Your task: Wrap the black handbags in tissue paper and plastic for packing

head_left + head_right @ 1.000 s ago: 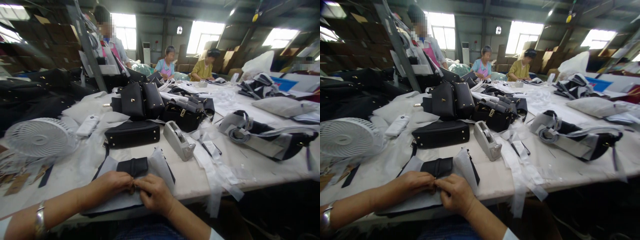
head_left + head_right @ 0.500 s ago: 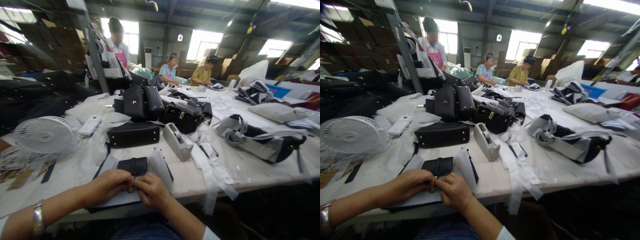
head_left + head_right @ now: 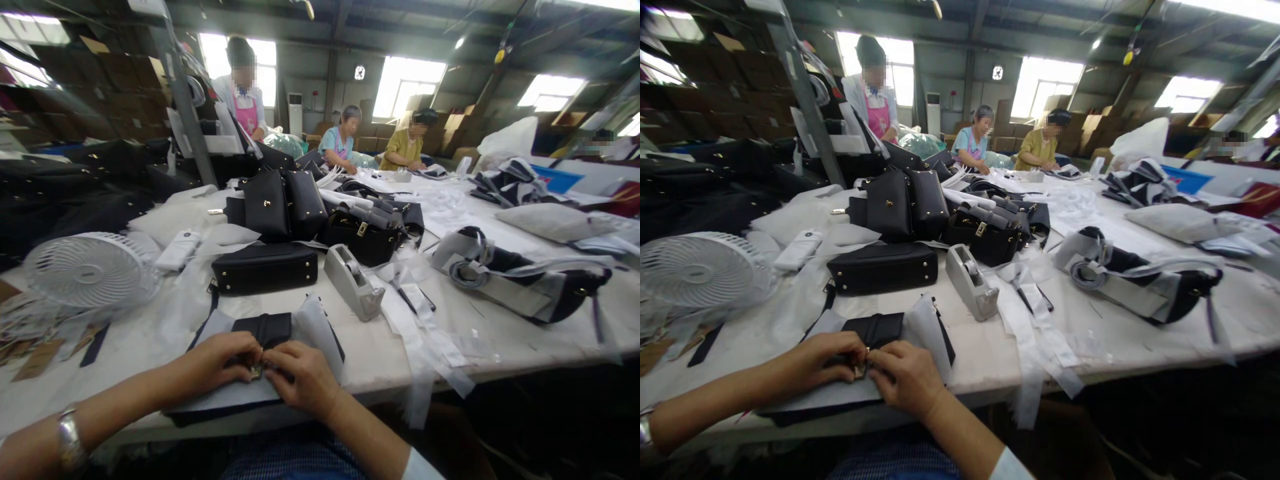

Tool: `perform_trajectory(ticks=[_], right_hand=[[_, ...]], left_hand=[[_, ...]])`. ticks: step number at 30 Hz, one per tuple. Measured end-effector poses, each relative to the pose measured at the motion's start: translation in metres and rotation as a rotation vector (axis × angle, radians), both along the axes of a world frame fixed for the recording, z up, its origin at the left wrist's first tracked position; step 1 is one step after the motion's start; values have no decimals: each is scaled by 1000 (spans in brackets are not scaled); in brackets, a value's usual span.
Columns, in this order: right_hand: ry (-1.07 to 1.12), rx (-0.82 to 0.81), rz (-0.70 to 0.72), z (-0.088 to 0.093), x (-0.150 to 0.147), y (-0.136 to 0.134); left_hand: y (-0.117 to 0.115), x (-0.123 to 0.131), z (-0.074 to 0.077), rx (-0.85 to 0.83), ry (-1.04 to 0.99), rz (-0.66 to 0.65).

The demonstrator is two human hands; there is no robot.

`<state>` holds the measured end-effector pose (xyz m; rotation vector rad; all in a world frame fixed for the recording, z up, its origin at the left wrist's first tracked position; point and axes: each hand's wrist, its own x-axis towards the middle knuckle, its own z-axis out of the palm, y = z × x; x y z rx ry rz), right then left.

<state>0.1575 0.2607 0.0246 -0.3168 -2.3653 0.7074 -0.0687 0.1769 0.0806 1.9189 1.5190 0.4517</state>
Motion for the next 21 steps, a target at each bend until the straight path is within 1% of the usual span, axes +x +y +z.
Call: perform_trajectory(ticks=[4, 6, 9, 13, 16, 21], right_hand=[[-36, 18, -8, 2, 0, 1], [-67, 41, -10, 2, 0, 2], [-80, 81, -20, 2, -1, 2], [9, 119, -50, -2, -2, 1], [103, 124, -58, -7, -4, -1], [163, 145, -51, -12, -8, -2]], left_hand=[[0, -3, -7, 58, 27, 11], [-1, -5, -7, 74, 13, 7], [-2, -6, -3, 77, -38, -8], [-1, -3, -1, 70, -93, -36], [0, 2, -3, 61, -97, -79], [-1, 5, -6, 53, -82, -81]])
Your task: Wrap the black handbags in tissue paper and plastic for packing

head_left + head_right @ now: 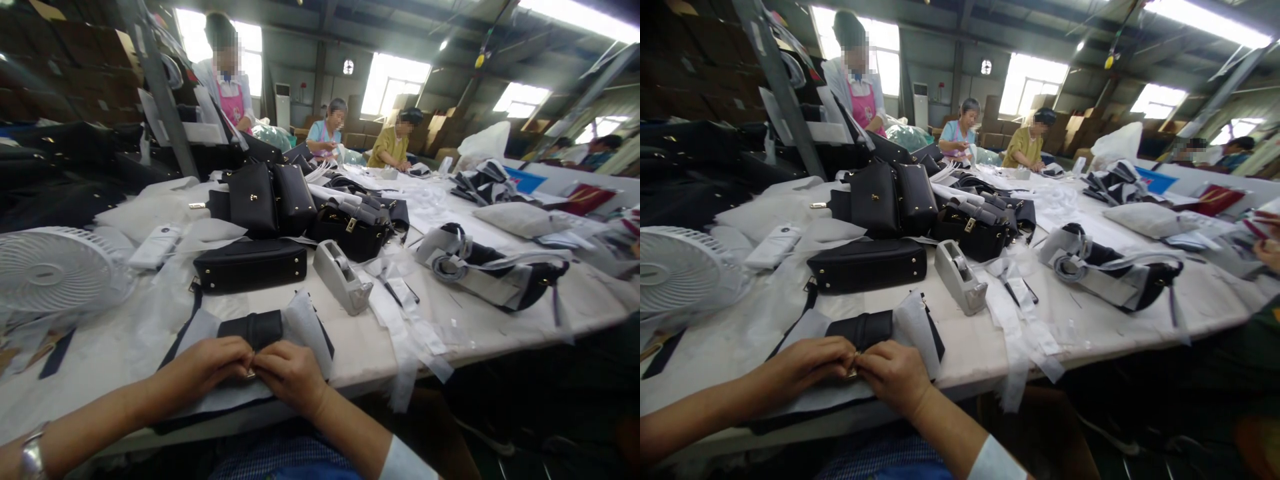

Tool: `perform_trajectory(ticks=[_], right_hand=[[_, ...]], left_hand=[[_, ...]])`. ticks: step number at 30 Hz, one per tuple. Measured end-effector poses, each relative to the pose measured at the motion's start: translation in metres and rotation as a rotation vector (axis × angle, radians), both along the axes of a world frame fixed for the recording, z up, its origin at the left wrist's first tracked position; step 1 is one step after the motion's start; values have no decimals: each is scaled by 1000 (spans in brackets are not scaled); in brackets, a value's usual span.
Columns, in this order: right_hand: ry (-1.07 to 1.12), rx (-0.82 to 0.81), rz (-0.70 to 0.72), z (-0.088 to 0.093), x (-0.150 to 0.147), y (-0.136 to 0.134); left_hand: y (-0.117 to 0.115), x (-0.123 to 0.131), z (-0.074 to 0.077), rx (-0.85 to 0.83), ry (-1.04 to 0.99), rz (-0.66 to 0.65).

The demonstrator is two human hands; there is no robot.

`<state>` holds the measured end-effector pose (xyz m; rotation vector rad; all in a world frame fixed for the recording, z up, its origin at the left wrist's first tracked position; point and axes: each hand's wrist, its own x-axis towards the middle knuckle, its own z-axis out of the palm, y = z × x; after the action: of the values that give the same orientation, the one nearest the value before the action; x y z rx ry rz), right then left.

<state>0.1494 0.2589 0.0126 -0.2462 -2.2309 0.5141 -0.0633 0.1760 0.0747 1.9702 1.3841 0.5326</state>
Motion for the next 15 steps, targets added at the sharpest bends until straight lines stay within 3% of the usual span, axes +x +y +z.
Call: perform_trajectory(ticks=[11, 15], right_hand=[[4, 75, 35, -3, 1, -3], [20, 60, 20, -5, 1, -2]], left_hand=[[-1, 2, 14, -108, 20, -41], [-7, 0, 9, -71, 51, 3]])
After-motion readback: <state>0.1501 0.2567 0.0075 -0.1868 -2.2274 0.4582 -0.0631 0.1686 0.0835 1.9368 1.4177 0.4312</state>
